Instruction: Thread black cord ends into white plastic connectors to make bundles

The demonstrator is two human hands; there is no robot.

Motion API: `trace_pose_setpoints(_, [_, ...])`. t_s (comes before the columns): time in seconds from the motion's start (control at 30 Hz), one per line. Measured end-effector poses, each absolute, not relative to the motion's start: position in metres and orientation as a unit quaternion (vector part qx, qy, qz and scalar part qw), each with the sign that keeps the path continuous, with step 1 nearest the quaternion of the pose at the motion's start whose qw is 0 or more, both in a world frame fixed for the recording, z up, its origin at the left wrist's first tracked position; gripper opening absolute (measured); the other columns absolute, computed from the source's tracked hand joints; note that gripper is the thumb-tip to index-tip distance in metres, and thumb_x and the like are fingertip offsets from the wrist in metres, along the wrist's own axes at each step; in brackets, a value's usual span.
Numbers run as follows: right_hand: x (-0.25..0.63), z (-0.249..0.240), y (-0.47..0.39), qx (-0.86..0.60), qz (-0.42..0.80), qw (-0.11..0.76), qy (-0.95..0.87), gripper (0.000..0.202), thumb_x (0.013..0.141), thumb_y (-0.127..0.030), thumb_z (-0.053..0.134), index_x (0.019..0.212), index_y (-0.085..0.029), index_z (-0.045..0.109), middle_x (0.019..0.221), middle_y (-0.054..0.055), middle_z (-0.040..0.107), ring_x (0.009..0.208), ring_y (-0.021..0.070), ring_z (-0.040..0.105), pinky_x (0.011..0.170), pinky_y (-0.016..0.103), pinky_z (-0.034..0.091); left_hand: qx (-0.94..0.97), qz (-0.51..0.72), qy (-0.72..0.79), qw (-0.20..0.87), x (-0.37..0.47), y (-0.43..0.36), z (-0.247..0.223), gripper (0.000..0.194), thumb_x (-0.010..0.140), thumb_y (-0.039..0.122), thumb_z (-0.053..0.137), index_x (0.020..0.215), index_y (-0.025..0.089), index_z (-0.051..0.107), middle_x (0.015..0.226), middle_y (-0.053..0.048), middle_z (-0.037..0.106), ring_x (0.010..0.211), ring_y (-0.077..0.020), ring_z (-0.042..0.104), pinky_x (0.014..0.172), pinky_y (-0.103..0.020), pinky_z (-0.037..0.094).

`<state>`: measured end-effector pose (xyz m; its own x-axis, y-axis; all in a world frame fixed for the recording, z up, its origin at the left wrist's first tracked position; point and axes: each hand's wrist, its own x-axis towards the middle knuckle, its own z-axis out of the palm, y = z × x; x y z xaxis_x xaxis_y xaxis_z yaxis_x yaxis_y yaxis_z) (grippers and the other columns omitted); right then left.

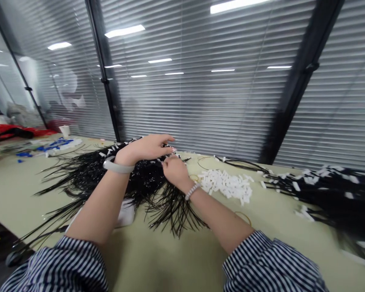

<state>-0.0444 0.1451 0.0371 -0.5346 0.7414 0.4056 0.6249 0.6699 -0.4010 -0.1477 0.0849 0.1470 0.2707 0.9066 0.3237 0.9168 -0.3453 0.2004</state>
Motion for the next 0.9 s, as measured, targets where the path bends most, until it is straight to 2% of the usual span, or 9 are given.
trace_pose_setpoints(0.1, [-0.025,0.066,0.166,-0.404,0.130,0.348,-0.836,0.026,0.087,-0.033,0.048,0.104,-0.014,0.055,0.101,0.006,0.058,0.088,0.0149,0.057,0.076,0.035,0.048,-0.806,-0.226,-0.547,0.012,-0.144,0.078,0.153,0.050,0.080,0.046,0.048,0.122,0.019,0.049,0.125,-0.007,0.055,0.109,-0.0214,0.053,0.093,-0.033,0.041])
trace_pose_setpoints(0.23, [0.017,0.108,0.184,-0.392,0.153,0.472,-0.775,0.025,0.087,-0.033,0.047,0.095,-0.012,0.056,0.084,0.003,0.060,0.069,0.0098,0.058,0.062,0.027,0.050,-0.813,-0.328,-0.481,-0.021,-0.135,0.069,0.159,0.040,0.080,0.041,0.052,0.113,0.018,0.055,0.117,-0.007,0.060,0.104,-0.0190,0.057,0.093,-0.034,0.043])
trace_pose_setpoints(0.3, [0.045,0.129,0.186,-0.384,0.147,0.554,-0.724,0.024,0.090,-0.029,0.040,0.095,-0.011,0.055,0.077,0.001,0.059,0.059,0.0073,0.057,0.054,0.022,0.047,-0.813,-0.357,-0.459,-0.036,-0.132,0.066,0.160,0.037,0.080,0.039,0.054,0.110,0.018,0.056,0.112,-0.008,0.062,0.100,-0.0185,0.059,0.091,-0.035,0.045])
trace_pose_setpoints(0.4, [0.090,0.156,0.179,-0.368,0.108,0.679,-0.626,0.027,0.090,-0.024,0.030,0.097,-0.012,0.053,0.078,0.003,0.056,0.054,0.0061,0.054,0.049,0.020,0.044,-0.804,-0.396,-0.441,-0.044,-0.130,0.065,0.160,0.033,0.079,0.036,0.056,0.105,0.016,0.059,0.105,-0.009,0.065,0.096,-0.0181,0.061,0.089,-0.035,0.047])
trace_pose_setpoints(0.53, [0.137,0.180,0.151,-0.326,0.046,0.784,-0.526,0.023,0.084,-0.028,0.044,0.098,-0.011,0.051,0.068,0.000,0.049,0.053,0.0074,0.048,0.045,0.020,0.037,-0.793,-0.416,-0.443,-0.041,-0.127,0.063,0.160,0.031,0.079,0.036,0.055,0.101,0.016,0.060,0.101,-0.008,0.067,0.093,-0.0183,0.061,0.088,-0.035,0.047])
trace_pose_setpoints(0.67, [0.153,0.191,0.104,-0.239,0.002,0.799,-0.551,0.021,0.079,-0.029,0.055,0.090,-0.011,0.058,0.062,0.000,0.049,0.051,0.0068,0.047,0.046,0.021,0.036,-0.793,-0.412,-0.449,-0.018,-0.118,0.058,0.161,0.029,0.080,0.038,0.054,0.098,0.017,0.062,0.101,-0.008,0.067,0.093,-0.0191,0.061,0.086,-0.034,0.047])
trace_pose_setpoints(0.77, [0.154,0.194,0.073,-0.186,0.003,0.779,-0.599,0.015,0.076,-0.026,0.060,0.080,-0.011,0.061,0.060,0.000,0.052,0.051,0.0055,0.048,0.044,0.020,0.035,-0.784,-0.434,-0.443,-0.025,-0.110,0.055,0.160,0.028,0.081,0.038,0.053,0.096,0.017,0.062,0.099,-0.008,0.067,0.093,-0.0197,0.061,0.084,-0.033,0.048])
trace_pose_setpoints(0.9, [0.154,0.196,0.050,-0.145,0.237,0.674,-0.684,0.011,0.072,-0.026,0.064,0.078,-0.017,0.064,0.056,-0.004,0.052,0.041,0.0027,0.043,0.034,0.015,0.032,-0.780,-0.458,-0.424,-0.043,-0.100,0.045,0.159,0.024,0.081,0.036,0.054,0.093,0.017,0.062,0.094,-0.007,0.068,0.089,-0.0197,0.062,0.082,-0.033,0.049])
